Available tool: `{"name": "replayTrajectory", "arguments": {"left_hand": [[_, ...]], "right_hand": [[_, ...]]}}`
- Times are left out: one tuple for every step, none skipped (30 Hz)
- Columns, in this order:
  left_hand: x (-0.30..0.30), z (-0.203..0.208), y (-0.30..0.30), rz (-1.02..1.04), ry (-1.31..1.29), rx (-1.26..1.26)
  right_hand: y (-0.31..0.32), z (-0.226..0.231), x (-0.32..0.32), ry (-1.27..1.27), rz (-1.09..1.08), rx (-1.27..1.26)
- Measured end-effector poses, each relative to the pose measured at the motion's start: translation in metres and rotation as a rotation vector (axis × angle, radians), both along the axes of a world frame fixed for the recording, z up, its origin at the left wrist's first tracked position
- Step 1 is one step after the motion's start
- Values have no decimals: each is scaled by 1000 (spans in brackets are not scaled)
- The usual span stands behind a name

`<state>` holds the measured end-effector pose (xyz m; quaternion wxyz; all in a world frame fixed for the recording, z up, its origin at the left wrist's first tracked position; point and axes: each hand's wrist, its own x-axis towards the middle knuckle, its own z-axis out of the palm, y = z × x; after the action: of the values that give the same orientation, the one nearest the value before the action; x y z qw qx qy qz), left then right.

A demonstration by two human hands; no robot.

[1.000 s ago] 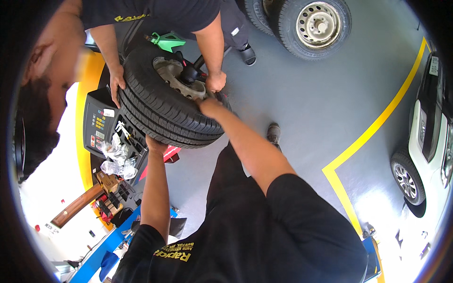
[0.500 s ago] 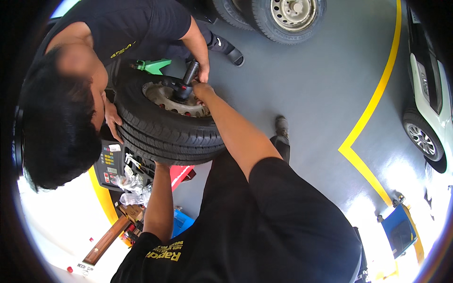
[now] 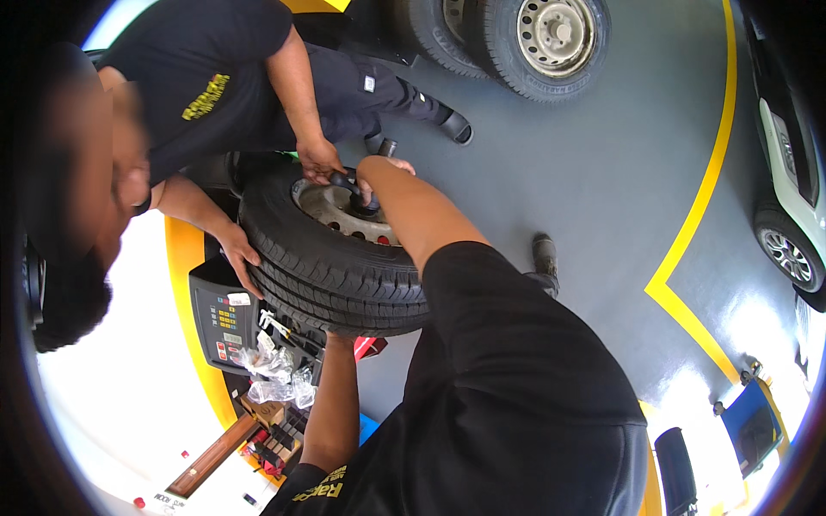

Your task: The person handles small metal weights, removes them from plastic packaging, and places them on a tire mounted on a balancing machine. A coworker assists by operating the machine and adjusting the tire. The person uses a hammer to secure the weights onto the tire rim.

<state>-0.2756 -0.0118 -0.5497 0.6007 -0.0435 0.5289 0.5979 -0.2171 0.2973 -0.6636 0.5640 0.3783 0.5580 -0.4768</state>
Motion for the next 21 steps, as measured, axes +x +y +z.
{"name": "replayTrajectory", "arguments": {"left_hand": [[3,2,5,-1,11,-17],[5,4,8,2,23,-29],[7,5,10,7,30,-41],[9,5,12,10,33,-55],[11,6,11,18,35,-63],[13,5,9,24,46,-70],[14,6,6,27,46,-80],[16,5,2,31,47,-85],[17,5,-4,38,48,-95],[18,4,-10,42,49,-102],[19,4,-18,57,48,-106],[19,3,-24,67,49,-113],[19,3,-30,79,51,-116],[19,1,-35,88,49,-122],[18,-1,-38,94,47,-124],[17,-2,-42,101,38,-128],[16,-4,-42,104,33,-130],[16,-5,-44,112,24,-133],[14,-7,-44,119,18,-133],[14,-8,-45,123,11,-131],[13,-8,-45,123,7,-132]], "right_hand": [[-2,-10,8,73,13,34],[-5,-22,18,137,-28,104],[-8,-34,28,210,-53,165],[-13,-46,40,273,-76,224],[-17,-57,51,343,-110,264],[-19,-64,59,411,-141,304],[-23,-69,68,461,-181,357],[-26,-70,78,501,-175,366],[-29,-68,85,530,-169,384],[-30,-63,90,550,-141,388],[-30,-55,92,518,-365,329],[-30,-45,91,471,-566,239],[-27,-35,89,398,-772,160],[-24,-24,80,385,-845,71],[-21,-14,67,342,-923,-12],[-21,-7,55,307,-1013,-99],[-18,-4,45,338,-907,-115],[-17,-3,37,378,-814,-133],[-15,-6,30,483,-730,-164],[-11,-9,26,471,-658,-230],[-9,-12,18,445,-589,-299]]}}
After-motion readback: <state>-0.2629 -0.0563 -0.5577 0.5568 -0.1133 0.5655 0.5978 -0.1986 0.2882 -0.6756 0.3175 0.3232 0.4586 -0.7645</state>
